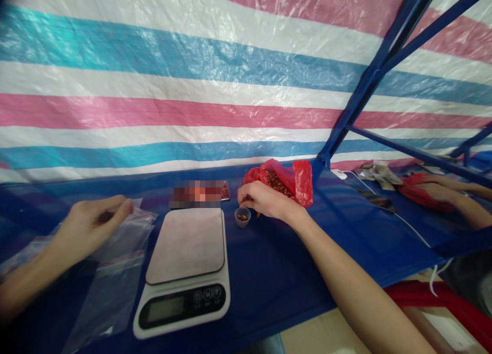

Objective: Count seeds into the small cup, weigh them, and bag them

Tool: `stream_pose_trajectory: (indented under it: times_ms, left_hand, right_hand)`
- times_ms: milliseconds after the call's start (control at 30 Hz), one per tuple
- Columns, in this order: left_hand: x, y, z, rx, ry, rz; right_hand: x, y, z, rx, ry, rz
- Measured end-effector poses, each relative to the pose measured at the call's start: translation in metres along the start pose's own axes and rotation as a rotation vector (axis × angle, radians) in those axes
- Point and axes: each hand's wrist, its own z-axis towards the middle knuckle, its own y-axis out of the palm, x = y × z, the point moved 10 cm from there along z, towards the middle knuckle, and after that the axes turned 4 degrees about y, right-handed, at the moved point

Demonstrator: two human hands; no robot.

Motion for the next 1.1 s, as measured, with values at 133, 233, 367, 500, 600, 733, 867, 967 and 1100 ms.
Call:
stream_pose_trajectory:
  times_ms: [133, 233, 367, 500, 600, 733, 867, 967, 1100]
  left_hand:
    - [-0.002, 0.002, -0.001, -0.025, -0.017, 0.000]
    - [-0.002, 0.002, -0.001, -0.037, -0.024, -0.001]
    - [-0.001, 0.002, 0.000, -0.034, -0.026, 0.000]
    - [-0.001, 0.003, 0.000, -0.030, -0.017, -0.003]
    - [-0.002, 0.002, -0.001, -0.026, -0.023, -0.004]
    - [-0.002, 0.001, -0.001, -0.028, -0.031, -0.007]
    - [0.000, 0.000, 0.000, -0.030, -0.029, -0.005]
    - [0.000, 0.001, 0.000, -0.031, -0.031, -0.008]
    - [-0.001, 0.001, -0.002, -0.017, -0.027, -0.012]
  right_hand:
    - [0.000, -0.006, -0.002, 0.027, 0.011, 0.017]
    - [0.000, -0.003, -0.002, 0.001, 0.019, -0.005]
    - [-0.002, -0.002, -0.001, 0.005, 0.010, -0.089]
    - [-0.013, -0.012, -0.003, 0.079, -0.063, -0.166]
    - [-0.019, -0.015, -0.004, 0.099, -0.107, -0.133]
    - [-0.020, -0.004, 0.000, 0.029, -0.128, -0.100]
    - [-0.019, -0.006, 0.000, 0.038, -0.130, -0.138]
    - [-0.023, -0.031, -0.008, 0.183, -0.109, -0.076]
    - [-0.028, -0.046, -0.019, 0.193, -0.053, 0.167]
